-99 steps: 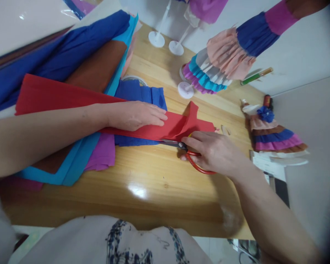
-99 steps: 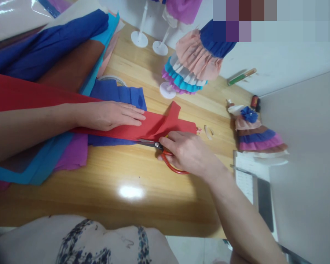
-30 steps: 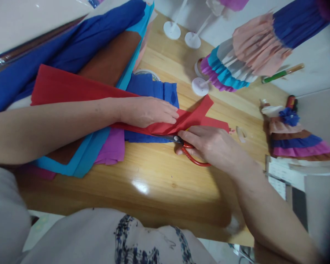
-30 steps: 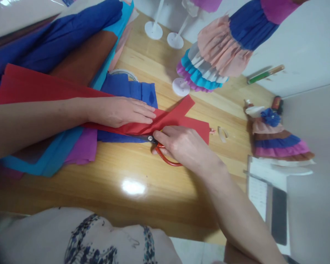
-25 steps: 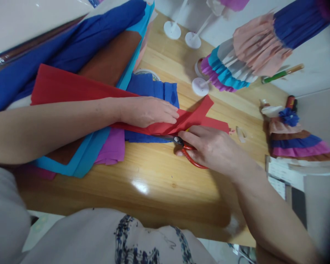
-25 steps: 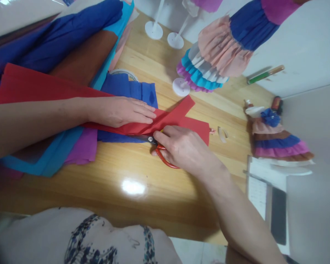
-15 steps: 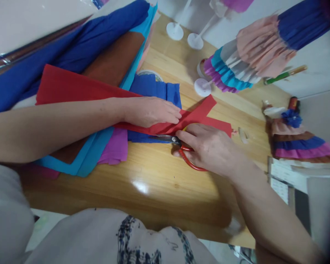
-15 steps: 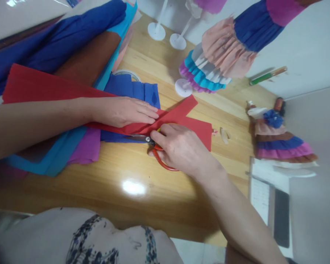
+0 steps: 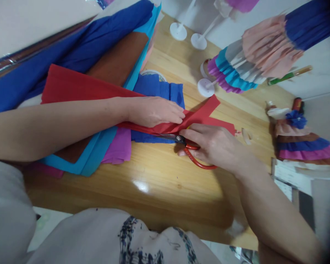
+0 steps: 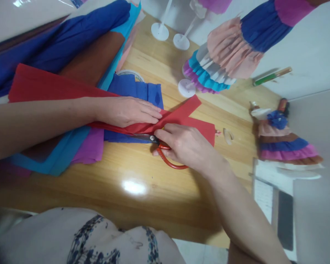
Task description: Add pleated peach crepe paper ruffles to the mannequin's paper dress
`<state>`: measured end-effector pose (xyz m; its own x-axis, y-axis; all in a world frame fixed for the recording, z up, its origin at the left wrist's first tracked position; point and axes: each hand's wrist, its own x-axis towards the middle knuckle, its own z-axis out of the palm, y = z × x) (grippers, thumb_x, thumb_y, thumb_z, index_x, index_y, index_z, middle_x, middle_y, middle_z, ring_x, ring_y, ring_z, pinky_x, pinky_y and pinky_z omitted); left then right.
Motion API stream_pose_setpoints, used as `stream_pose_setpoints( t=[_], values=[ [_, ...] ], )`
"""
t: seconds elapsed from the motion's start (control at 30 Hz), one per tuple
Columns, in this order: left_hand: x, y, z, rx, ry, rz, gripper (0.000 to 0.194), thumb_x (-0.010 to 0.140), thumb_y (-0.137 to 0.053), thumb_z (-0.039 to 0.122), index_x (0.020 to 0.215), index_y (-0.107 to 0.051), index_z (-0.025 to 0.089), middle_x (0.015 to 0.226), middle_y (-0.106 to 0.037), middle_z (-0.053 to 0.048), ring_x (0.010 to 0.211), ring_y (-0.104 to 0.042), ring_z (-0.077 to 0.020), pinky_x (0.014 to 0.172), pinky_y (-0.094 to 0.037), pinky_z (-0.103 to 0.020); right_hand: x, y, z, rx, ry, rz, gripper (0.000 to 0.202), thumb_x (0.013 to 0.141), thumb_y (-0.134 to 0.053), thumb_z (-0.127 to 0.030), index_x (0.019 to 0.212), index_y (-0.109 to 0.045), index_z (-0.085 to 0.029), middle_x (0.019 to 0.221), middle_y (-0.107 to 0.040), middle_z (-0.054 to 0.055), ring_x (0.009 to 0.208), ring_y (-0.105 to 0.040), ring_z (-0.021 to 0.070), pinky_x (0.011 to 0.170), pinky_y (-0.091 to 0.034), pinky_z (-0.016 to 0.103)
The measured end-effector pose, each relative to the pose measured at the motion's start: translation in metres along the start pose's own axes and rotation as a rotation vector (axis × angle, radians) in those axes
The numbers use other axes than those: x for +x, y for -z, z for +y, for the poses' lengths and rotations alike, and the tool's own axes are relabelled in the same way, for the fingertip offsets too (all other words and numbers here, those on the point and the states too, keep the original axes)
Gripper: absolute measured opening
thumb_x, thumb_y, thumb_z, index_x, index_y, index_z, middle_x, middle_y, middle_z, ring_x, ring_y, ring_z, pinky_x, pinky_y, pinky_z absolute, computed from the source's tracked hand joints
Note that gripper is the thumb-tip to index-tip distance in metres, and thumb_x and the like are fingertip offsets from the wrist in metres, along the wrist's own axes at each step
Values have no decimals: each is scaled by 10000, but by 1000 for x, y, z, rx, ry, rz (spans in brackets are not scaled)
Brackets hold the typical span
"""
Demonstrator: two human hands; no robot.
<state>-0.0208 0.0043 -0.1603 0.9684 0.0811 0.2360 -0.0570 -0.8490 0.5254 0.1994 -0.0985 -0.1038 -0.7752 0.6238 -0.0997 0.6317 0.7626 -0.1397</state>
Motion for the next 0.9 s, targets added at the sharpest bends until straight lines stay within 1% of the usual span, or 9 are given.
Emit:
stream_pose_setpoints(
  t=[0.2,0.4,0.5,0.63,0.73,0.9],
  values=[
    [0,0,1,-7,31,-26,474,893,-394,94,1294,-633,174,1452,-542,-92,1418,-411,-209,1198,-311,-369,-1,-1,-1,11,-2,-7,367,1039,-352,-331,950,-650,-136,746,-636,64,645,-599,165,553,-362,269],
    [0,-1,-1,-45,13,27,422,891,-444,118,1237,-676,185,1406,-588,-84,1373,-472,-216,1178,-345,-367,-3,-5,-8,-121,-37,33,332,1010,-449,-399,933,-651,-147,729,-608,48,632,-569,167,533,-311,277],
    [0,-1,-1,-44,24,17,416,917,-422,141,1251,-668,177,1418,-577,-83,1384,-457,-209,1182,-329,-345,-3,-4,-13,-150,-57,44,310,994,-482,-399,937,-648,-143,742,-598,50,636,-551,169,545,-313,282],
    [1,2,3,-32,79,3,427,949,-375,149,1273,-650,187,1422,-576,-62,1385,-453,-192,1173,-332,-331,-3,-2,-17,-160,-85,27,296,981,-497,-399,940,-645,-146,757,-593,59,657,-536,178,562,-319,285],
    [1,4,6,-33,99,32,417,966,-366,167,1274,-646,178,1400,-595,-63,1363,-479,-185,1156,-352,-325,-5,-2,-19,-145,-108,18,299,980,-491,-392,930,-649,-142,761,-597,69,667,-539,182,569,-328,287],
    [0,5,4,-71,79,103,394,961,-393,172,1253,-658,164,1357,-629,-75,1315,-526,-176,1130,-381,-309,-12,-4,-20,-118,-165,33,310,974,-497,-401,934,-663,-142,777,-622,79,638,-543,174,558,-332,288]
  ],
)
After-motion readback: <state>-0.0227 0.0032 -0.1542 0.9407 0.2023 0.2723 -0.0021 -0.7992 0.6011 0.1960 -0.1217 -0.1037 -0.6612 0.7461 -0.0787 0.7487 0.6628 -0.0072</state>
